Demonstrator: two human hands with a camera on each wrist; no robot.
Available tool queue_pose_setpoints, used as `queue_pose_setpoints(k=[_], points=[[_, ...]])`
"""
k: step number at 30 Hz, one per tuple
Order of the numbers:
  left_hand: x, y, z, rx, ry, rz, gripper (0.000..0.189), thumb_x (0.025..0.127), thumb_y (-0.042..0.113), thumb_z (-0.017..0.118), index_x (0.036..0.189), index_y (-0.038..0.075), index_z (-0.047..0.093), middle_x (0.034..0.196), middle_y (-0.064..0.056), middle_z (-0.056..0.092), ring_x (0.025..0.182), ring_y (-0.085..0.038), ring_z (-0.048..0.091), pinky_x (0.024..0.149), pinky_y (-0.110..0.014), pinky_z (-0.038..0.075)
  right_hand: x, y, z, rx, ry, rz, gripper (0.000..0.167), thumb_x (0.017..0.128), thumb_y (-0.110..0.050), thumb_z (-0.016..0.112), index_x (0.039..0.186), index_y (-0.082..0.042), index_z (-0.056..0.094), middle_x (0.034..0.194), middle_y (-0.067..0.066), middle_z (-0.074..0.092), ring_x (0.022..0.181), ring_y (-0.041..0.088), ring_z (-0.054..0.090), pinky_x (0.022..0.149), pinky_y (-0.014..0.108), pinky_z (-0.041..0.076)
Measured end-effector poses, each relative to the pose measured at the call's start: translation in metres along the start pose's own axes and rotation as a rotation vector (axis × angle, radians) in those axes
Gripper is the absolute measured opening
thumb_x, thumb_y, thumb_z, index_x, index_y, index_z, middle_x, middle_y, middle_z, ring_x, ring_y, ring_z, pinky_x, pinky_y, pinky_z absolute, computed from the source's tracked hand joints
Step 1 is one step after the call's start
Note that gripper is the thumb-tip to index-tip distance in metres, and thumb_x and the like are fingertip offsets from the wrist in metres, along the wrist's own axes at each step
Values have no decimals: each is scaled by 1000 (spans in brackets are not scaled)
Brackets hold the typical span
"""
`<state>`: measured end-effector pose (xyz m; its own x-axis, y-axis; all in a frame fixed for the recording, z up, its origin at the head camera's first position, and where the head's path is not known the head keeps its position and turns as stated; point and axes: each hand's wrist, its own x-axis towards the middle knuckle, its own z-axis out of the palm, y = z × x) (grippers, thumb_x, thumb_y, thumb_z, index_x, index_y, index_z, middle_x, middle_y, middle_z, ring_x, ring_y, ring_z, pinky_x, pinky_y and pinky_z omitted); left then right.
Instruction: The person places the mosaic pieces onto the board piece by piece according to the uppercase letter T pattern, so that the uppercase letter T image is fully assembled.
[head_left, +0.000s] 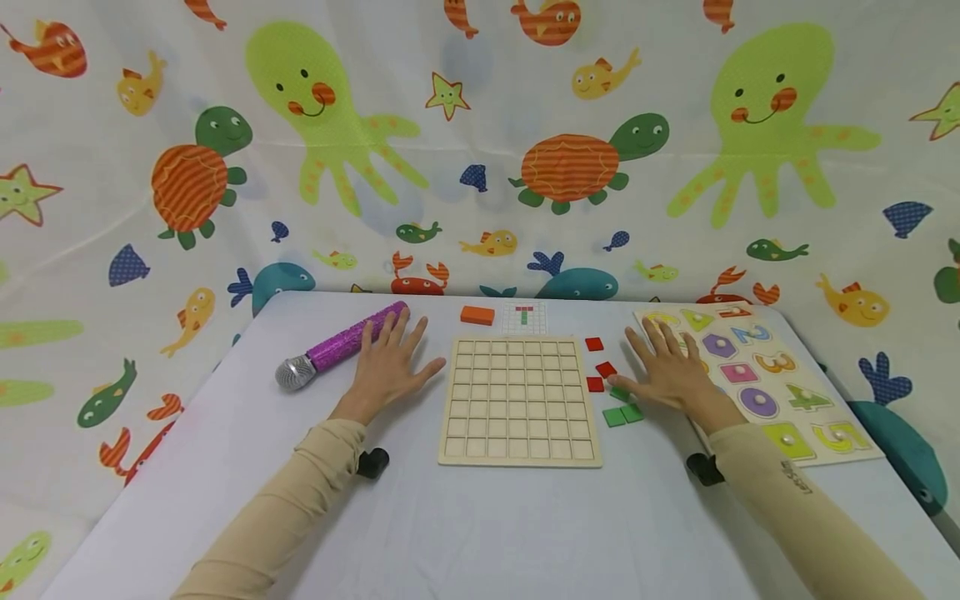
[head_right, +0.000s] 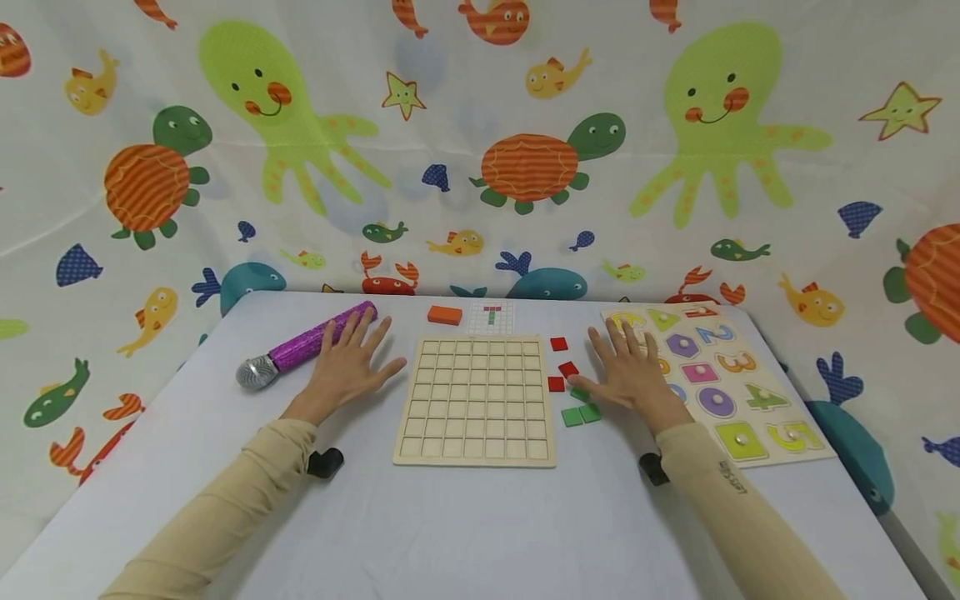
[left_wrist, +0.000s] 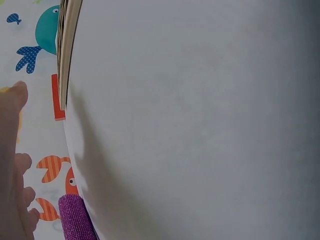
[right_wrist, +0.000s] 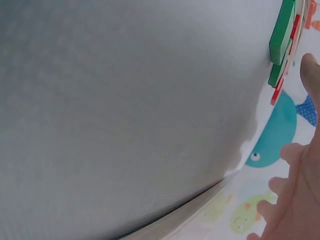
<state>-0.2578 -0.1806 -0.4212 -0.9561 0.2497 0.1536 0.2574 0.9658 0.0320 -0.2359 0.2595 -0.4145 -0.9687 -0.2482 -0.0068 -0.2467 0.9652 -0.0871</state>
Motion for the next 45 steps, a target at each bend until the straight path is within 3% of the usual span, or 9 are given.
queue_pose_setpoints(k=[6, 10, 15, 20, 29, 38, 45], points=[[0, 2, 4, -62, 21, 16, 79, 90, 64, 41, 152, 20, 21, 159, -14, 13, 147, -36, 10, 117, -61, 2, 3, -1, 1, 39, 5, -11, 82, 91, -59, 46, 150, -8, 21, 156, 24, 13, 142, 47, 10, 112, 68, 4], [-3, 9, 9, -217, 21, 92, 69, 94, 52, 46, 149, 15, 28, 156, -16, 23, 144, -36, 21, 116, -60, 13, 8, -5, 0, 200, 18, -30, 59, 96, -39, 50, 143, -6, 38, 147, 23, 33, 135, 43, 29, 111, 64, 21], [-9, 21, 18, -452, -48, 199, 58, 94, 38, 54, 144, 11, 39, 153, -15, 32, 141, -35, 30, 116, -56, 21, 13, -15, 2, 417, -24, -24, 42, 95, -26, 55, 130, -4, 52, 122, 17, 54, 106, 31, 52, 90, 49, 50], [-14, 28, 25, -543, -58, 242, 50, 92, 31, 58, 137, 11, 49, 150, -16, 36, 140, -35, 32, 116, -56, 20, 14, -21, 8, 443, -13, -6, 35, 93, -20, 57, 125, -4, 57, 113, 16, 55, 90, 24, 51, 73, 32, 47], [-21, 28, 32, -534, 25, 283, 49, 90, 31, 62, 133, 10, 53, 148, -18, 39, 139, -36, 32, 114, -61, 18, 16, -23, 11, 461, 22, 7, 21, 93, -15, 59, 111, -5, 61, 107, 15, 53, 91, 26, 52, 74, 35, 47], [-25, 25, 34, -520, 5, 274, 55, 89, 39, 63, 137, 15, 50, 151, -14, 36, 142, -33, 29, 117, -57, 15, 18, -22, 7, 567, -40, 64, 21, 92, -17, 61, 108, -6, 55, 103, 12, 58, 96, 26, 53, 80, 34, 48], [-24, 25, 38, -504, 15, 282, 56, 89, 41, 62, 137, 16, 50, 151, -13, 36, 142, -32, 29, 117, -56, 16, 20, -23, 6, 637, 6, 102, 19, 92, -16, 60, 107, -6, 55, 99, 11, 57, 96, 26, 53, 76, 28, 46]])
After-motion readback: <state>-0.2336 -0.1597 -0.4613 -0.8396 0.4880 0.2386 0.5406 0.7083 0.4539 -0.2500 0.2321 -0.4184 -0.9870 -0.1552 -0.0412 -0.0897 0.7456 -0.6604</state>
